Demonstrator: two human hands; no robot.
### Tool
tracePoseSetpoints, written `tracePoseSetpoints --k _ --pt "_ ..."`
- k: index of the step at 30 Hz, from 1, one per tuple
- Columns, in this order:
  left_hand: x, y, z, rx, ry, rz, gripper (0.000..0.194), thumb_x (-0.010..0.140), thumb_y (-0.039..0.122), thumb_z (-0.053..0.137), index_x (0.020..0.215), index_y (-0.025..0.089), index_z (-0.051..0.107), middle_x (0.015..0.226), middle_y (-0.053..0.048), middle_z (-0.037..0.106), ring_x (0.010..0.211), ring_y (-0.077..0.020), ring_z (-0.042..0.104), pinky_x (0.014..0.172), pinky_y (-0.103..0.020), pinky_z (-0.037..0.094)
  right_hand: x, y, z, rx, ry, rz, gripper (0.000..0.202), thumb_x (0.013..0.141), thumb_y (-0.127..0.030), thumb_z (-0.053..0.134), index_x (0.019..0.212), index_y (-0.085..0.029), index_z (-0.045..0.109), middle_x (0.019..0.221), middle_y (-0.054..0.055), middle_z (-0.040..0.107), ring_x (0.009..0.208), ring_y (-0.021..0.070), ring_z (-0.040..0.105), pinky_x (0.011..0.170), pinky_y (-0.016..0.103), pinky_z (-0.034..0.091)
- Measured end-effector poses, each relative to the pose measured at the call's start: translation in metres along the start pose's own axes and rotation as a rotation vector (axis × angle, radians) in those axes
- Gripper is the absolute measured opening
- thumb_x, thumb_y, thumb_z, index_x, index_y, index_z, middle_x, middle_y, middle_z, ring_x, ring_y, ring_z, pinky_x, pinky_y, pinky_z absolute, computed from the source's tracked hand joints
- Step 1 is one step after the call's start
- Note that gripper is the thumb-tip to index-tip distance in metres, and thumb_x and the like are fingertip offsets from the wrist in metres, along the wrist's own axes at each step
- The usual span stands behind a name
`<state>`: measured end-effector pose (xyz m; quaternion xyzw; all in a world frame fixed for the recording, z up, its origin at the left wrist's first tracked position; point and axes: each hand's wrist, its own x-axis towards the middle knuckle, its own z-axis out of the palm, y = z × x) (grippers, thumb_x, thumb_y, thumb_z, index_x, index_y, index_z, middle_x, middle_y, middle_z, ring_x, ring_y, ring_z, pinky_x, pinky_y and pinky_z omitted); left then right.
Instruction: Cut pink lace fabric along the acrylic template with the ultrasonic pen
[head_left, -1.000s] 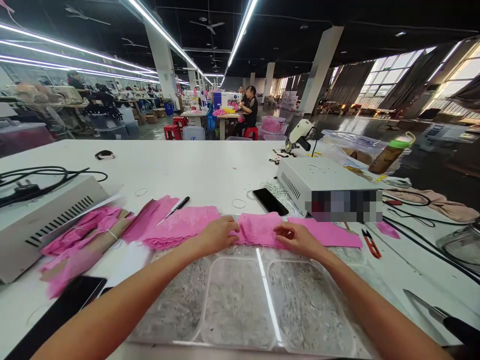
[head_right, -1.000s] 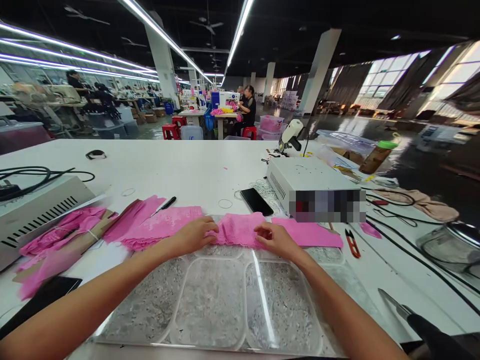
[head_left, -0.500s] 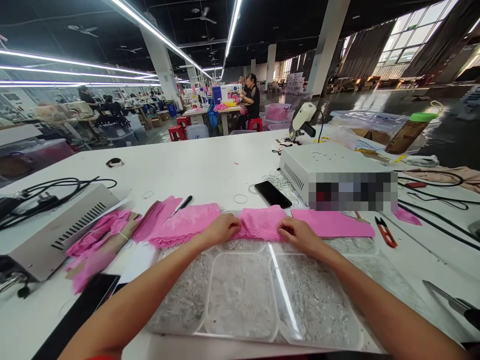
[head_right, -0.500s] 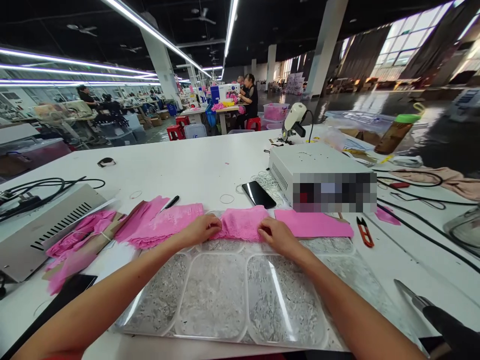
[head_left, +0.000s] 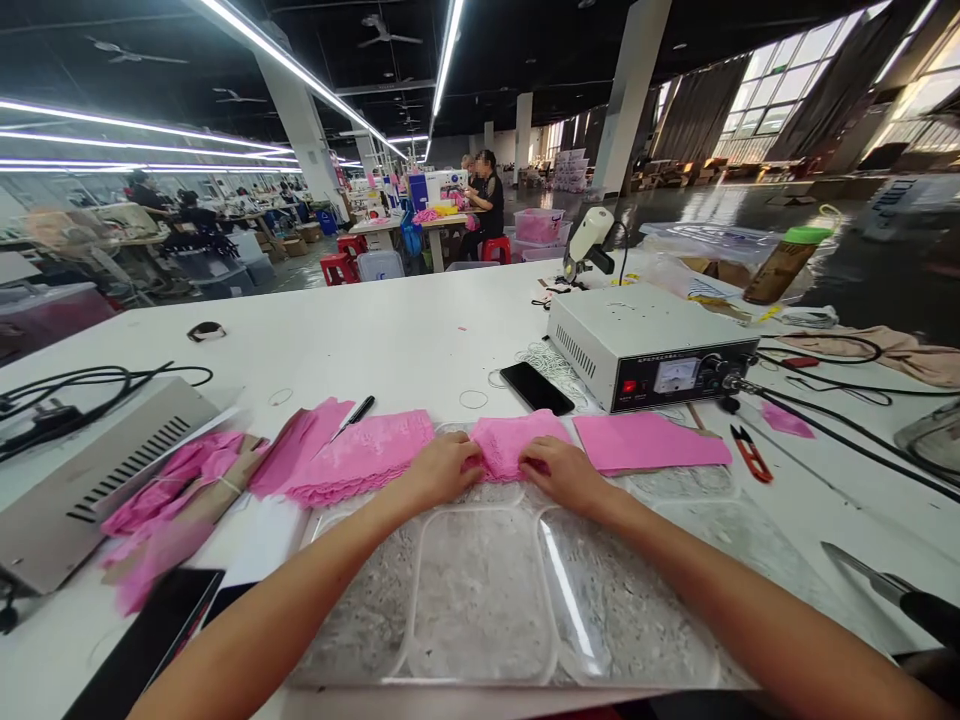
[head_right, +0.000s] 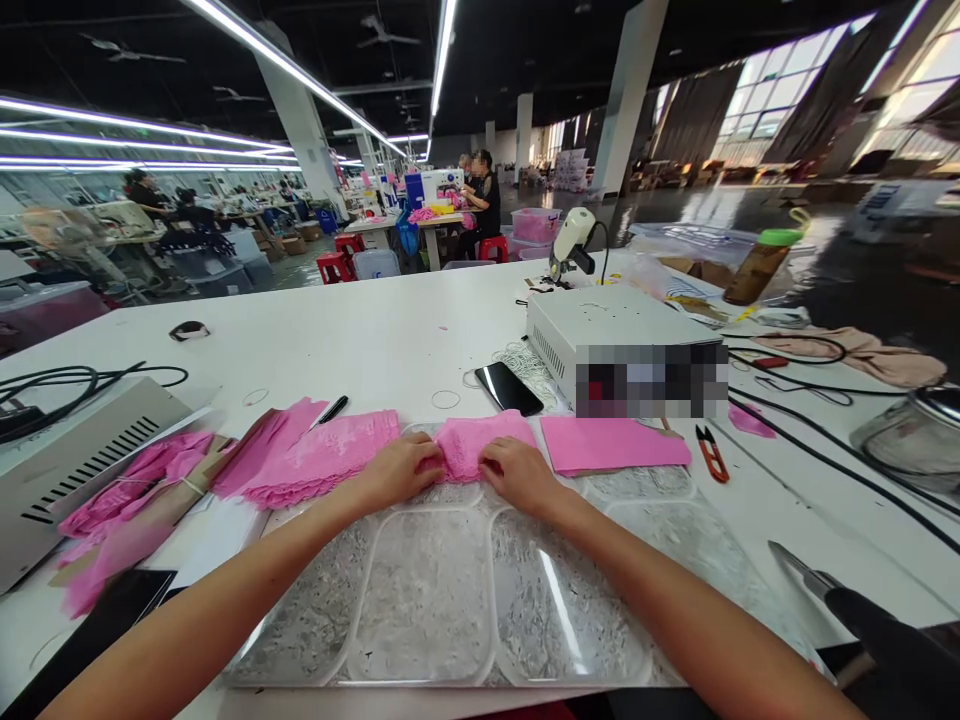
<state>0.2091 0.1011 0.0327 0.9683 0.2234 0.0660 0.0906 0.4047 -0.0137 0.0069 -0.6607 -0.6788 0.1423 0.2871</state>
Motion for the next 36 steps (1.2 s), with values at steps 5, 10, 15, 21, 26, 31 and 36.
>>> tracePoseSetpoints --k 5,10,15,21,26,31,36 --pt "0.005 0.013 0.006 0.072 0.061 -0.027 0.028 0.081 0.04 0.071 0.095 0.018 0.066 0.1 -0.009 0.064 0.097 -0.0254 0.059 0.087 -0.038 0.045 0.004 0.013 -0.002 0.103 -0.007 0.039 0.019 0.084 -0.024 0.05 0.067 -0.018 0.057 0.067 0.001 0.059 0.062 0.0138 0.049 0.059 0.027 0.034" --pt "0.018 0.034 0.016 0.136 0.144 -0.083 0.04 0.081 0.053 0.066 0.096 0.016 0.063 0.102 -0.013 0.062 0.098 -0.03 0.057 0.087 -0.045 0.043 0.005 0.012 -0.006 0.23 -0.009 0.071 0.028 0.084 -0.033 0.047 0.061 -0.018 0.05 0.057 -0.002 0.049 0.057 0.0114 0.041 0.053 0.025 0.031" --pt "0.029 0.036 0.02 0.182 0.209 -0.094 0.013 0.091 0.023 0.052 0.088 0.016 0.063 0.096 -0.013 0.062 0.094 -0.0284 0.056 0.082 -0.044 0.042 0.005 0.013 -0.011 0.326 -0.016 0.089 0.029 0.083 -0.037 0.045 0.06 -0.019 0.045 0.057 -0.003 0.044 0.056 0.0105 0.039 0.053 0.025 0.033" --pt "0.018 0.02 0.015 0.184 0.269 -0.04 0.014 0.091 0.017 0.049 0.09 0.018 0.062 0.094 -0.009 0.062 0.091 -0.0246 0.056 0.082 -0.041 0.042 0.005 0.015 -0.012 0.376 -0.026 0.087 0.029 0.082 -0.04 0.047 0.062 -0.019 0.047 0.057 -0.003 0.046 0.055 0.0104 0.04 0.052 0.024 0.033" --pt "0.009 0.013 0.01 0.166 0.333 0.055 0.016 0.094 0.017 0.046 0.09 0.019 0.062 0.106 -0.008 0.064 0.101 -0.0222 0.056 0.098 -0.045 0.037 0.004 0.014 -0.021 0.324 -0.005 0.055 0.027 0.084 -0.039 0.044 0.066 -0.02 0.048 0.061 -0.002 0.047 0.057 0.0116 0.042 0.055 0.026 0.034" --pt "-0.016 0.003 -0.003 0.122 0.385 0.147 0.025 0.097 0.015 0.037 0.088 0.019 0.059 0.094 -0.005 0.065 0.095 -0.0175 0.058 0.106 -0.048 0.031 -0.008 -0.004 -0.038 0.219 -0.018 0.005 0.022 0.086 -0.035 0.046 0.069 -0.021 0.051 0.064 -0.001 0.054 0.058 0.013 0.043 0.056 0.027 0.033" --pt "-0.075 0.004 -0.005 0.058 0.332 0.257 0.024 0.095 0.012 0.037 0.085 0.02 0.057 0.083 -0.004 0.063 0.084 -0.0167 0.056 0.09 -0.037 0.045 -0.031 -0.039 -0.025 0.069 -0.25 -0.076 0.017 0.086 -0.025 0.046 0.074 -0.021 0.058 0.07 0.002 0.063 0.06 0.014 0.05 0.057 0.027 0.035"
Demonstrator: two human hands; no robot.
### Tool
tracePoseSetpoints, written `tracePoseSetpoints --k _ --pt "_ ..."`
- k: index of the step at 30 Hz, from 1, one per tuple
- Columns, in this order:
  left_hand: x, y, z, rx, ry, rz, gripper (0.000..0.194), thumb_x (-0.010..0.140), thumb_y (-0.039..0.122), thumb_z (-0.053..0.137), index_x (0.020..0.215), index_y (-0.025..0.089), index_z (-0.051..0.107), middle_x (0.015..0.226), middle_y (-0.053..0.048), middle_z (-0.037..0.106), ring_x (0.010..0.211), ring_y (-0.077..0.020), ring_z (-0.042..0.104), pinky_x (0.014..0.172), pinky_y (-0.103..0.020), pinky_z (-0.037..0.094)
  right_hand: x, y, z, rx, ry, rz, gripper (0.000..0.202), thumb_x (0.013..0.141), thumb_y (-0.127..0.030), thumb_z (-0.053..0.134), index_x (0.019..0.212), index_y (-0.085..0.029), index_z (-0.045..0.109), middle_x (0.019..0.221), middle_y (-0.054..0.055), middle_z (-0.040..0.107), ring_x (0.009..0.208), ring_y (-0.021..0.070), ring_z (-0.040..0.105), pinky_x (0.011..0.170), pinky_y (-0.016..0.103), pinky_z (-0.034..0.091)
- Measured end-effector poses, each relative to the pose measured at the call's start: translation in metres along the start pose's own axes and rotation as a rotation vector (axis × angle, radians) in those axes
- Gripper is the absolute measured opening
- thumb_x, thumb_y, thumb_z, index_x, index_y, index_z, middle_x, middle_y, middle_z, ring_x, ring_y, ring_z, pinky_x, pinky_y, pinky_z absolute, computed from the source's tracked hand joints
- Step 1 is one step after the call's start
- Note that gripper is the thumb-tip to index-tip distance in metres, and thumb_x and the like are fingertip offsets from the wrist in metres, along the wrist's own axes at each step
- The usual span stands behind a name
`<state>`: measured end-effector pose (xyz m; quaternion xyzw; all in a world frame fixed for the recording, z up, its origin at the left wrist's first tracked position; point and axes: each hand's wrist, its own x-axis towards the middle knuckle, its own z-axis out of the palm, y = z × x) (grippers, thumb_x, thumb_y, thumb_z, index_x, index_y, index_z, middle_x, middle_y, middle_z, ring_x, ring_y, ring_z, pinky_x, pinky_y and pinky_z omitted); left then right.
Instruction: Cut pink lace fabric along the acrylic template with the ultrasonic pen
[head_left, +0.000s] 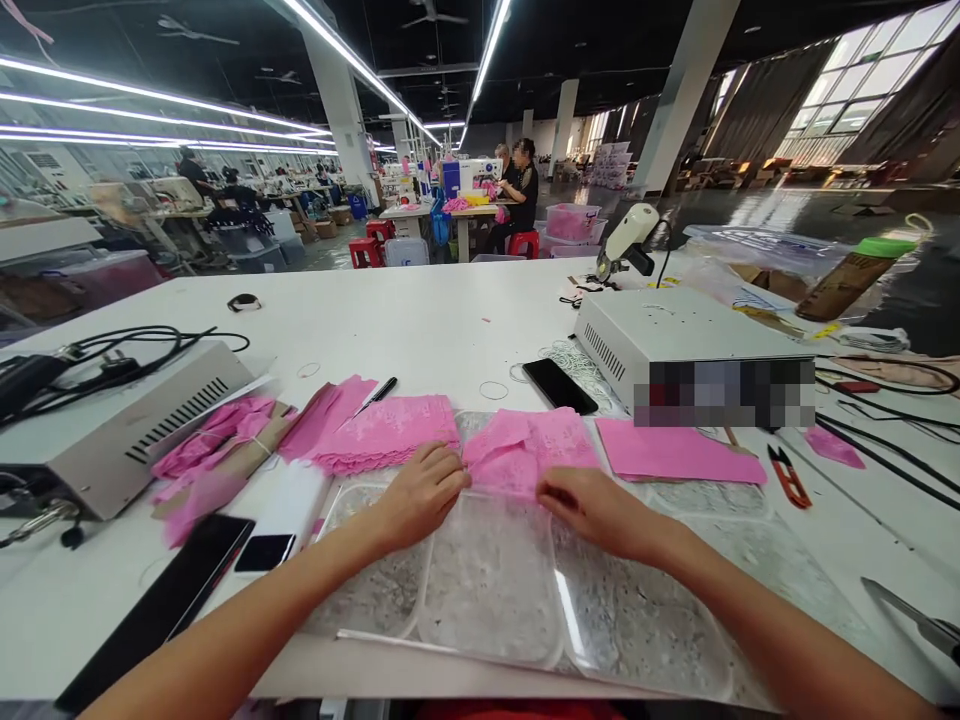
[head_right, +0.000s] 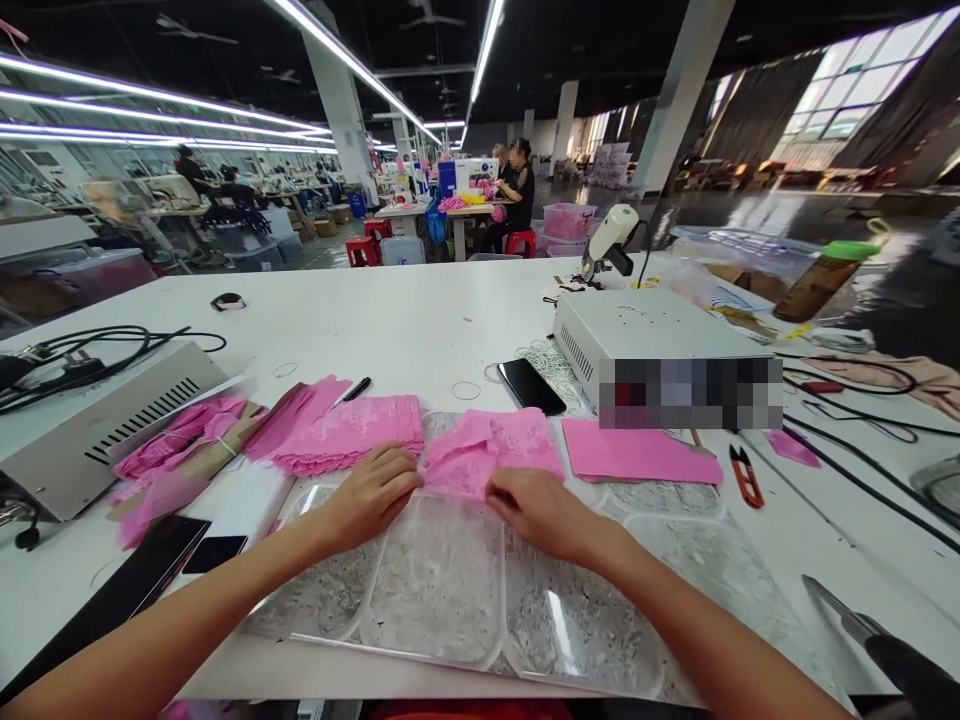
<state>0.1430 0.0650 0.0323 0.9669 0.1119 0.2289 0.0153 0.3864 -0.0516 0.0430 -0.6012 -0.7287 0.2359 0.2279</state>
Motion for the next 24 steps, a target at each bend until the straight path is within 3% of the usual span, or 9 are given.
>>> tracePoseSetpoints --k 4,9,11,13,15,17,20,24 --pt "-0.026 0.01 0.002 -0.053 -0.01 -0.068 0.022 0.093 0.01 0.038 0.084 0.02 0.056 0.084 -0.005 0.062 0.085 -0.0182 0.056 0.086 -0.036 0.046 -0.002 -0.017 0.023 -0.058 -0.16 -0.048 0.019 0.087 -0.019 0.044 0.078 -0.02 0.061 0.077 0.005 0.067 0.065 0.0155 0.056 0.06 0.027 0.037" --pt "-0.025 0.011 0.019 -0.122 0.012 -0.189 0.014 0.089 0.013 0.044 0.087 0.018 0.056 0.091 -0.008 0.063 0.086 -0.0201 0.057 0.08 -0.035 0.048 -0.002 -0.014 0.03 0.001 -0.24 -0.061 0.019 0.088 -0.019 0.046 0.081 -0.02 0.063 0.079 0.003 0.069 0.069 0.0157 0.06 0.063 0.027 0.041" --pt "-0.023 0.011 0.022 -0.165 0.001 -0.165 0.014 0.089 0.013 0.044 0.088 0.018 0.057 0.093 -0.008 0.065 0.089 -0.0197 0.059 0.083 -0.035 0.048 0.001 -0.006 0.028 0.043 -0.178 -0.086 0.02 0.09 -0.023 0.046 0.086 -0.021 0.066 0.082 0.004 0.07 0.072 0.0162 0.062 0.066 0.028 0.044" --pt "-0.021 0.01 0.022 -0.212 -0.011 -0.13 0.016 0.09 0.013 0.043 0.089 0.019 0.058 0.094 -0.007 0.067 0.092 -0.0191 0.06 0.086 -0.034 0.048 0.009 0.004 0.024 0.073 -0.019 -0.084 0.022 0.091 -0.026 0.046 0.097 -0.022 0.067 0.089 0.005 0.07 0.074 0.0163 0.062 0.069 0.029 0.047" --pt "-0.021 0.009 0.019 -0.258 -0.018 -0.092 0.017 0.091 0.012 0.042 0.09 0.019 0.058 0.098 -0.007 0.068 0.096 -0.0187 0.061 0.088 -0.034 0.048 0.021 0.014 0.021 0.056 0.139 -0.059 0.027 0.091 -0.027 0.048 0.111 -0.023 0.065 0.101 0.007 0.068 0.073 0.0155 0.062 0.068 0.03 0.049" --pt "-0.02 0.007 0.015 -0.302 -0.03 -0.046 0.018 0.09 0.011 0.042 0.089 0.02 0.057 0.102 -0.008 0.068 0.1 -0.0179 0.061 0.091 -0.034 0.048 0.036 0.023 0.018 -0.004 0.197 -0.039 0.034 0.088 -0.024 0.051 0.122 -0.024 0.06 0.119 0.009 0.063 0.077 0.0155 0.062 0.07 0.03 0.05" --pt "-0.021 0.003 0.009 -0.343 -0.062 0.016 0.017 0.089 0.008 0.043 0.087 0.02 0.056 0.099 -0.007 0.068 0.101 -0.0166 0.061 0.091 -0.031 0.049 0.057 0.03 0.018 -0.073 0.167 -0.048 0.028 0.084 -0.017 0.055 0.109 -0.023 0.066 0.125 0.009 0.06 0.094 0.0185 0.063 0.078 0.031 0.049" --pt "-0.031 0.0 0.0 -0.318 -0.104 0.053 0.016 0.09 0.01 0.044 0.085 0.019 0.056 0.087 -0.006 0.066 0.097 -0.0172 0.061 0.085 -0.029 0.05 0.073 0.035 0.017 -0.078 0.169 -0.031 0.015 0.084 -0.015 0.053 0.081 -0.019 0.067 0.09 0.005 0.069 0.08 0.0167 0.063 0.071 0.028 0.046"
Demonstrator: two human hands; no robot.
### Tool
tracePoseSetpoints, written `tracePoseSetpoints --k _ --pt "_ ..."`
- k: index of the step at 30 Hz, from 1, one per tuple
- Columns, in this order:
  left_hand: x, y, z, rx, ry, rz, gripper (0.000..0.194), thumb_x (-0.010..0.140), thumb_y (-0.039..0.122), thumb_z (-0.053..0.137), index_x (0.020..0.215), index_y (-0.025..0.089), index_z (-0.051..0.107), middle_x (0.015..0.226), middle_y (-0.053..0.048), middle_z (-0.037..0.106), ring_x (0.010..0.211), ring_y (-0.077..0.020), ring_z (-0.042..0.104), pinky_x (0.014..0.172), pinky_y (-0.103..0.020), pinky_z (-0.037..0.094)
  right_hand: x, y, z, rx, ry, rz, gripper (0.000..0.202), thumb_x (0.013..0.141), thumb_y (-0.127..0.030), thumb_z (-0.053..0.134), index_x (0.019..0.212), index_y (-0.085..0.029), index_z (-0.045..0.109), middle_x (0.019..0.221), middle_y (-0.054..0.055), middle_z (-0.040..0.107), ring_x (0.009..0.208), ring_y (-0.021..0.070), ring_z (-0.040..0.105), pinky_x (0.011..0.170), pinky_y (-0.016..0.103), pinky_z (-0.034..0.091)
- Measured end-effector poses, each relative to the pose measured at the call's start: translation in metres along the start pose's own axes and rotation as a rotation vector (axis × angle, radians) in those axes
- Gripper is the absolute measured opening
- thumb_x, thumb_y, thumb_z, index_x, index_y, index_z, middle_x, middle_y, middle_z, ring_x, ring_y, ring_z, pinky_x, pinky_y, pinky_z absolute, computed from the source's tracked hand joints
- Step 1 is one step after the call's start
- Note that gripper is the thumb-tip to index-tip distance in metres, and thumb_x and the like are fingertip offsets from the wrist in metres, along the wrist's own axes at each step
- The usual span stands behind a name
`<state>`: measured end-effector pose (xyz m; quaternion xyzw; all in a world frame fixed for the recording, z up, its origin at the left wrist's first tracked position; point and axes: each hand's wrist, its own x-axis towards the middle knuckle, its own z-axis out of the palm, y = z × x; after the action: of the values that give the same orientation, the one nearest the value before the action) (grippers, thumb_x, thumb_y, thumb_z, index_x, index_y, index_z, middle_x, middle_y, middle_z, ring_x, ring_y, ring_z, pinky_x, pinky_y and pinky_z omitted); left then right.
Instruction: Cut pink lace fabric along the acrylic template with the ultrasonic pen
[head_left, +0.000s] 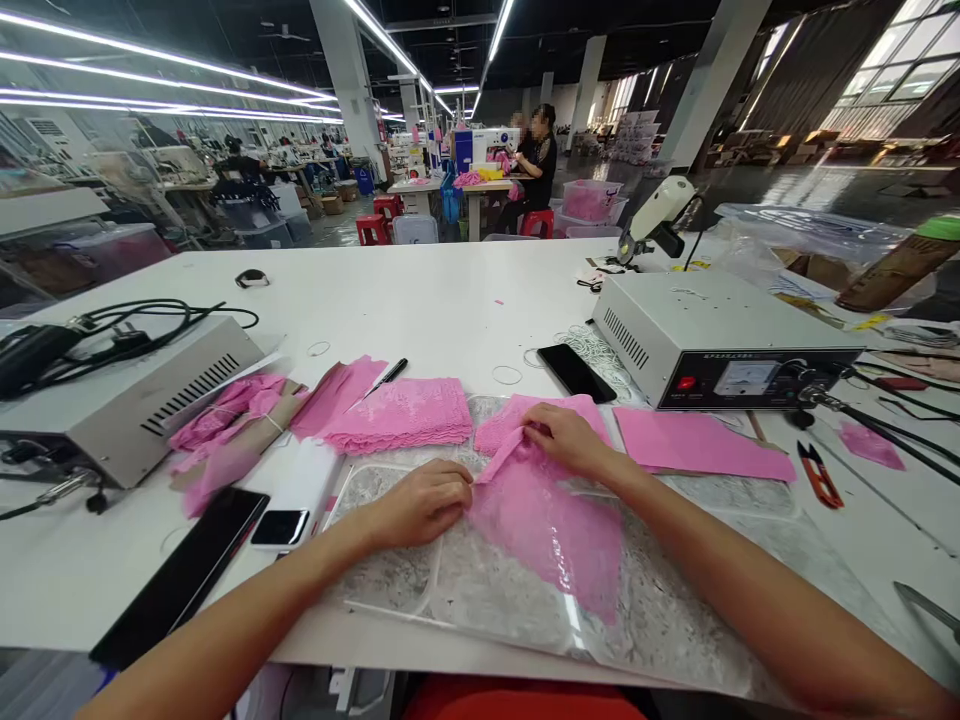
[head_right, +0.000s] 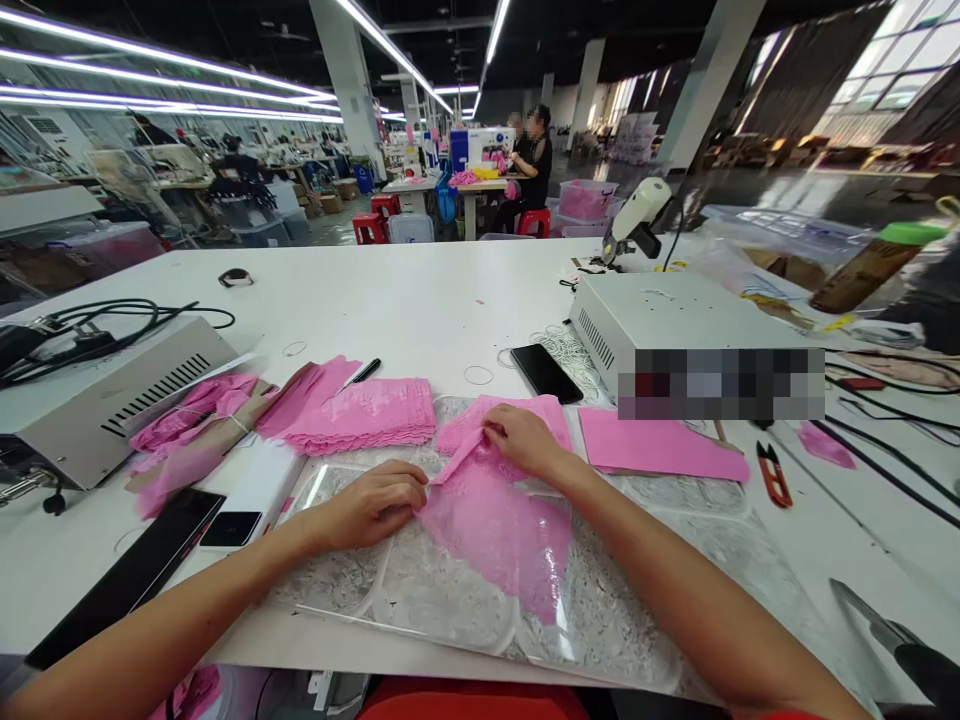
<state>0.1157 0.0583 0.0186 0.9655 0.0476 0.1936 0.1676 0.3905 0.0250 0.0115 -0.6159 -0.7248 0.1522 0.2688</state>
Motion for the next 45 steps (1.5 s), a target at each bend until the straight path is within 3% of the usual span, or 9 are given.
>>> tracePoseSetpoints --k 5,10,13,17,20,24,31,37,45 --pt "-0.02 0.01 -0.012 0.086 -0.077 -0.004 0.018 0.093 0.009 0.041 0.088 0.019 0.055 0.089 -0.006 0.065 0.098 -0.0187 0.059 0.087 -0.033 0.047 0.016 0.011 -0.004 0.008 0.072 0.042 0.015 0.084 -0.017 0.05 0.079 -0.018 0.064 0.076 0.003 0.068 0.069 0.0157 0.06 0.063 0.027 0.042" --pt "-0.041 0.024 -0.029 0.161 -0.151 0.002 0.02 0.086 0.003 0.042 0.082 0.019 0.053 0.082 -0.005 0.063 0.093 -0.0203 0.057 0.088 -0.037 0.045 0.025 0.013 -0.005 0.018 0.17 0.07 0.021 0.084 -0.019 0.052 0.101 -0.016 0.064 0.101 0.01 0.067 0.071 0.0152 0.061 0.068 0.029 0.047" --pt "-0.044 0.028 -0.033 0.206 -0.166 -0.088 0.018 0.084 0.006 0.041 0.081 0.019 0.054 0.084 -0.006 0.062 0.09 -0.0204 0.057 0.086 -0.037 0.046 0.011 0.004 -0.005 0.024 0.13 0.003 0.019 0.086 -0.022 0.051 0.098 -0.018 0.065 0.099 0.008 0.066 0.072 0.0144 0.06 0.067 0.028 0.048" --pt "-0.013 0.02 -0.017 0.279 -0.142 -0.31 0.016 0.091 0.016 0.043 0.092 0.017 0.059 0.094 -0.009 0.063 0.092 -0.0215 0.058 0.084 -0.037 0.046 -0.014 -0.007 0.001 -0.006 -0.015 -0.118 0.01 0.08 -0.022 0.06 0.088 -0.021 0.066 0.09 0.005 0.067 0.083 0.0185 0.062 0.073 0.03 0.048" --pt "0.029 0.008 0.006 0.295 -0.14 -0.419 0.017 0.089 0.031 0.058 0.098 0.016 0.06 0.101 -0.011 0.062 0.098 -0.0249 0.057 0.086 -0.039 0.047 -0.02 -0.009 0.008 -0.064 -0.033 -0.134 0.011 0.08 -0.022 0.062 0.089 -0.019 0.066 0.094 0.008 0.067 0.091 0.023 0.061 0.078 0.034 0.048" --pt "0.067 -0.008 0.021 0.269 -0.186 -0.556 0.015 0.091 0.028 0.06 0.094 0.014 0.061 0.096 -0.008 0.063 0.092 -0.0211 0.061 0.084 -0.038 0.05 -0.017 -0.006 0.013 -0.107 -0.026 -0.138 0.012 0.085 -0.019 0.054 0.086 -0.02 0.066 0.089 0.007 0.066 0.088 0.0203 0.06 0.077 0.032 0.047" --pt "0.063 -0.011 -0.001 0.144 -0.203 -0.744 0.02 0.094 0.032 0.057 0.1 0.013 0.061 0.094 -0.004 0.064 0.081 -0.015 0.063 0.074 -0.032 0.054 -0.017 -0.005 0.012 -0.081 -0.008 -0.123 0.016 0.087 -0.019 0.051 0.079 -0.02 0.064 0.081 0.005 0.065 0.079 0.018 0.058 0.068 0.029 0.043" --pt "0.064 0.002 0.012 0.026 -0.159 -0.772 0.018 0.085 0.028 0.067 0.097 0.015 0.062 0.104 -0.007 0.063 0.098 -0.0215 0.06 0.088 -0.038 0.049 -0.014 -0.009 0.01 -0.034 -0.011 -0.083 0.018 0.086 -0.018 0.05 0.074 -0.019 0.063 0.076 0.004 0.064 0.074 0.0169 0.055 0.066 0.028 0.039" --pt "0.074 -0.025 0.007 -0.374 -0.021 -1.001 0.032 0.094 0.036 0.057 0.118 0.015 0.057 0.116 -0.008 0.06 0.099 -0.0207 0.062 0.084 -0.04 0.054 -0.012 -0.008 0.007 0.067 0.006 -0.031 0.02 0.085 -0.02 0.047 0.068 -0.019 0.058 0.07 0.002 0.061 0.064 0.0138 0.053 0.06 0.026 0.038"
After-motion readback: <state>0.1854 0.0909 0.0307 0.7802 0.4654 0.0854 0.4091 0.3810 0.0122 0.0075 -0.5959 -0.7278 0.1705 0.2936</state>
